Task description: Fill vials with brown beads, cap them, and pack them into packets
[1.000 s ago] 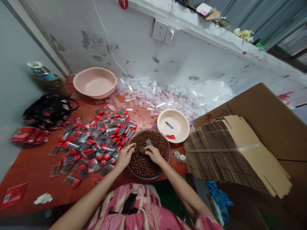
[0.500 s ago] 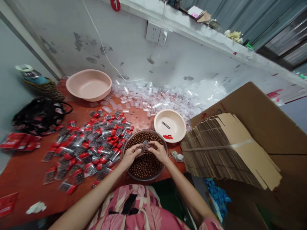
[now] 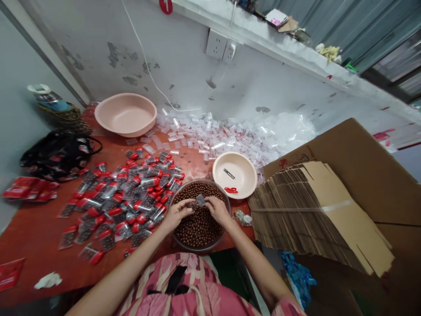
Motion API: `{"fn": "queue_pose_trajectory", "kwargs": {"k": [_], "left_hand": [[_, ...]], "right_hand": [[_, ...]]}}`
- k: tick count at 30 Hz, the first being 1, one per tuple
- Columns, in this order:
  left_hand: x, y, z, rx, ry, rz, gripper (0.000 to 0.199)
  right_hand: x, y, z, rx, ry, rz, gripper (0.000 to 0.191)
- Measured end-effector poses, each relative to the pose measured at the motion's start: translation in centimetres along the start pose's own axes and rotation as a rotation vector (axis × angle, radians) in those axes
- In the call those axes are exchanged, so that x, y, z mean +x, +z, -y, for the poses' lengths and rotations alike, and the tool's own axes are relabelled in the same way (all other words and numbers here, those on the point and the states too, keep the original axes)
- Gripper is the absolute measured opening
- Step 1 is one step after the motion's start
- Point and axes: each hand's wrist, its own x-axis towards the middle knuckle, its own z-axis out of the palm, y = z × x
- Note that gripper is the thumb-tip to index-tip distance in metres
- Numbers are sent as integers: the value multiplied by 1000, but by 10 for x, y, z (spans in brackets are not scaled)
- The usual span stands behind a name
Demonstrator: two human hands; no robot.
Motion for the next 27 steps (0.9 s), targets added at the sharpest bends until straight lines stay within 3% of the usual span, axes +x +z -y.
{"fn": "queue_pose_trajectory", "kwargs": {"k": [4, 7, 12, 17, 21, 27], "left_hand": [[-1, -8, 2, 127, 43, -19, 35], [1, -10, 3, 151, 62, -44, 34], [2, -8, 4, 162, 64, -18, 32], [3, -1, 11, 188, 78, 27, 30], [7, 3, 17, 173, 90, 43, 31], [3, 2, 5, 159, 114, 44, 29]], "right_hand": [[-3, 37, -11, -51, 46, 82, 13], [-1, 45, -14, -32, 61, 84, 15], [-1, 17, -9, 88, 51, -4, 13], [-7, -10, 16, 206, -37, -80, 17], [-8, -16, 30, 299, -121, -122, 17], [-19, -16, 18, 315, -24, -176, 19]]}}
